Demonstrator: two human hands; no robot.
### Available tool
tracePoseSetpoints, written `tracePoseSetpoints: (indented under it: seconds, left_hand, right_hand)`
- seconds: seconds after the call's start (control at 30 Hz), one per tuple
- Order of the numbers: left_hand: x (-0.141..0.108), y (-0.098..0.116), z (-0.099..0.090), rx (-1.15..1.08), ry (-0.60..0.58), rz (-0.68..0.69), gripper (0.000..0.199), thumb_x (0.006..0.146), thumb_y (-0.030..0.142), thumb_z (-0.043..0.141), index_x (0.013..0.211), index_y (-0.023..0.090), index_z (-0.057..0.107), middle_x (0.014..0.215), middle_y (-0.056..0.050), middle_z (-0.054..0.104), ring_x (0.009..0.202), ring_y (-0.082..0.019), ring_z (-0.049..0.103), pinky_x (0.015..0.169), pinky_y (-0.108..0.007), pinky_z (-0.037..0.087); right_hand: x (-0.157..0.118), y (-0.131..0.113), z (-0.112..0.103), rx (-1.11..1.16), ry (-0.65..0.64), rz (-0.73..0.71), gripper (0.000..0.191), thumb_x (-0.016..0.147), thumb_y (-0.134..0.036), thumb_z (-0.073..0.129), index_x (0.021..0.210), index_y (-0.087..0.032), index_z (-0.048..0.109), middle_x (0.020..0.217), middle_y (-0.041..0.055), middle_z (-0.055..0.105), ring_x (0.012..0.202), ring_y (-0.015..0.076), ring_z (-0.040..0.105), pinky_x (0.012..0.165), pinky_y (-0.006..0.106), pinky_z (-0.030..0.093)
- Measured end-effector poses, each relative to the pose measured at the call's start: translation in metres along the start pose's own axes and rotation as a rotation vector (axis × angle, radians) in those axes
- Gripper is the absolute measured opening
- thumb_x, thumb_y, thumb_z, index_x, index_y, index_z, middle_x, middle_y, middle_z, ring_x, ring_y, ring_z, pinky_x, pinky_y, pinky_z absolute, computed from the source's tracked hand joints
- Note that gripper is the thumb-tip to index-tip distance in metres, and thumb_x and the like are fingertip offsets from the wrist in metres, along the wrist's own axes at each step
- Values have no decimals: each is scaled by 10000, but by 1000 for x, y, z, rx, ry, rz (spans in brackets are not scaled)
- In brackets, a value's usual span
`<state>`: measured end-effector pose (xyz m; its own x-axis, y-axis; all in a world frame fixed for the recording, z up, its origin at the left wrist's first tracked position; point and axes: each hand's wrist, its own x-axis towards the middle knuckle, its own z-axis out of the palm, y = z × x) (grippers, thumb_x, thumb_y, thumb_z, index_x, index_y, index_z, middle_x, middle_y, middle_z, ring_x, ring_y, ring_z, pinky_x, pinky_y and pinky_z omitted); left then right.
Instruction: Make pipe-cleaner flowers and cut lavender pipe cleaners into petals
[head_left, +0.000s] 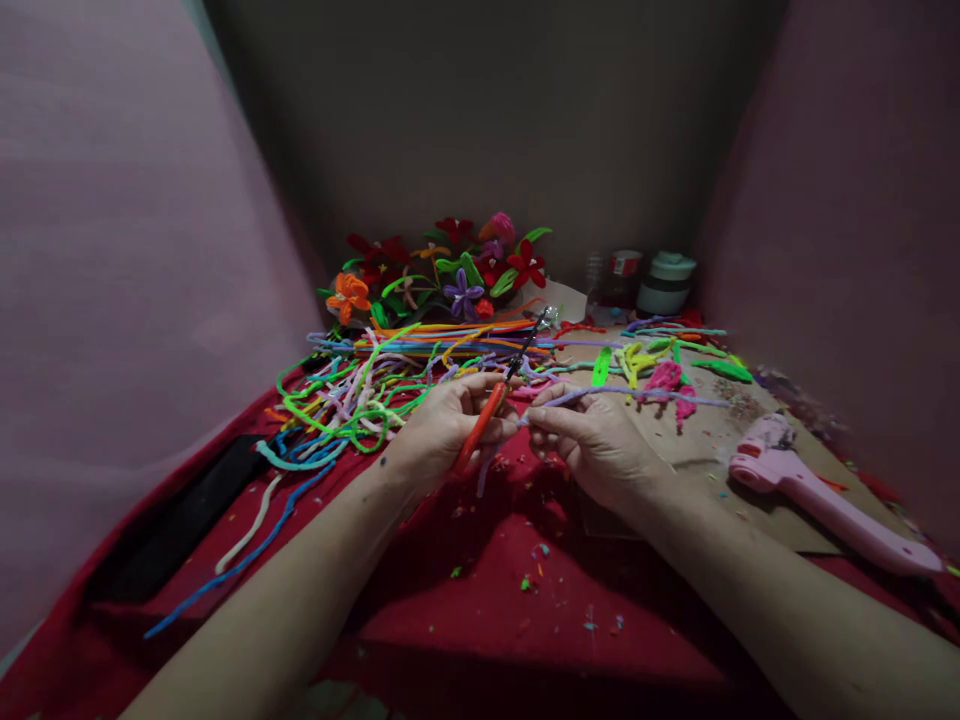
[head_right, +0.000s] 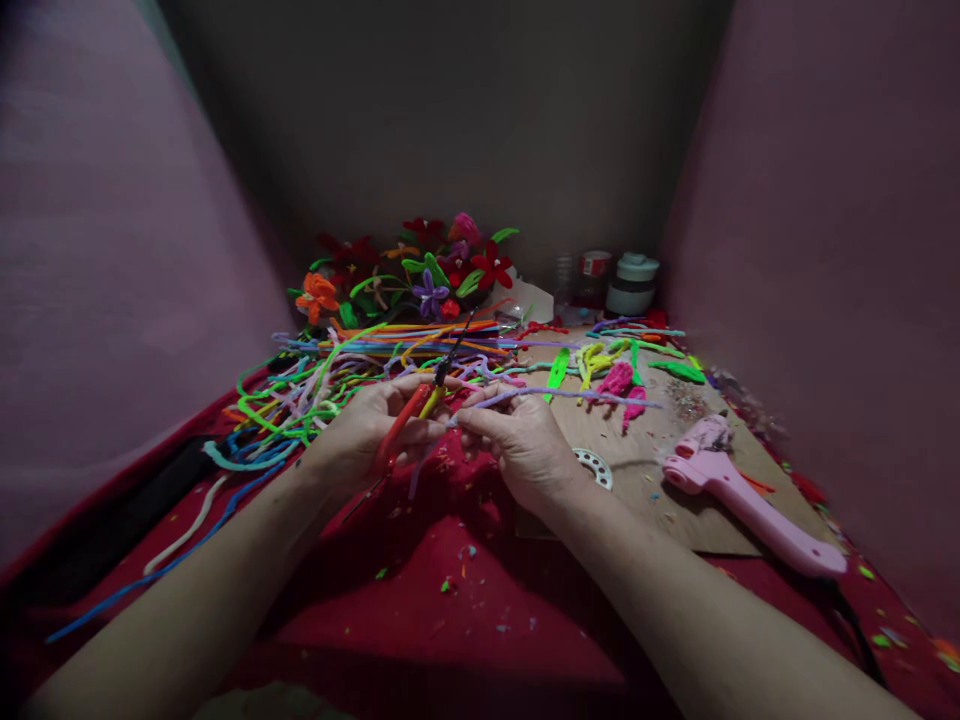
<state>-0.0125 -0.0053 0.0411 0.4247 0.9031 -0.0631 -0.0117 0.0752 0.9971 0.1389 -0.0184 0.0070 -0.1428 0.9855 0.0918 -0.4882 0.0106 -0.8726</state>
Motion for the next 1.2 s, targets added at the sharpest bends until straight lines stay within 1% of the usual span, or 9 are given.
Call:
tracePoseSetpoints:
  seconds: [0.07, 0.13, 0.27, 0.37, 0.43, 0.57, 0.83, 1.0, 1.2]
  left_hand:
    - [0, 0, 0, 27, 27, 7, 460, 584, 240, 702, 1013, 164, 554, 646, 59, 495, 379, -6, 337, 358, -154, 270]
    - [0, -1, -2, 131, 109, 62, 431, 612, 259, 676, 1007, 162, 533, 590, 75, 462, 366, -20, 340, 373, -166, 298]
    - [-3, -5, -9, 675, 322, 303, 367, 689, 211, 571, 1047, 167, 501, 686, 17, 554, 566, -105, 520, 545, -210, 406]
    - [-6, -11, -11, 1107, 257, 352, 392, 727, 169, 472, 1119, 173, 464, 810, -40, 606, 711, -169, 578, 643, -257, 424]
    - [-7, -15, -8, 1249, 158, 315, 419, 746, 164, 421, 1165, 158, 409, 864, -73, 618, 740, -195, 596, 650, -280, 431]
    - [-8, -23, 0, 1385, 59, 235, 363, 804, 184, 331, 1161, 130, 372, 929, -131, 617, 798, -236, 609, 652, -319, 442]
    - [-5, -33, -1, 1521, 66, 247, 356, 811, 195, 349, 1160, 126, 362, 1037, -168, 577, 869, -249, 600, 716, -356, 456]
    - [-4, -35, -1, 1518, 84, 253, 337, 821, 160, 320, 1152, 136, 380, 1020, -149, 588, 873, -229, 601, 729, -347, 463]
    - [-3, -38, -2, 1576, 93, 279, 406, 811, 155, 350, 1213, 104, 340, 1080, -182, 566, 910, -241, 598, 750, -364, 471]
  right_hand:
    - [0, 0, 0, 2, 28, -5, 109, 593, -178, 680, 630, -148, 582, 590, -21, 563, 498, 85, 512, 493, 231, 402]
    - [1, -1, -2, -18, 79, -43, 115, 598, -192, 684, 624, -141, 585, 588, -16, 562, 496, 86, 510, 490, 232, 402]
    - [5, -3, -6, -126, 214, -193, 100, 629, -204, 669, 667, -140, 603, 580, -10, 570, 497, 91, 502, 504, 241, 401]
    - [7, -5, -10, -215, 283, -253, 83, 662, -214, 639, 680, -139, 608, 579, -4, 582, 512, 97, 510, 520, 248, 413]
    - [9, -4, -12, -234, 308, -268, 90, 672, -225, 630, 695, -139, 612, 590, 1, 592, 524, 105, 523, 529, 255, 428]
    - [11, -3, -13, -196, 353, -265, 92, 670, -220, 627, 690, -131, 616, 581, 4, 597, 530, 109, 540, 529, 251, 441]
    - [11, -11, -8, 145, 386, -97, 75, 592, -129, 647, 591, -126, 572, 515, -14, 546, 458, 80, 502, 462, 213, 418]
    - [10, -11, -8, 180, 377, -74, 90, 603, -142, 648, 576, -137, 562, 513, -11, 540, 454, 83, 489, 449, 216, 406]
    - [10, -11, -8, 190, 364, -115, 121, 608, -174, 663, 599, -139, 548, 564, -9, 553, 477, 81, 498, 457, 210, 399]
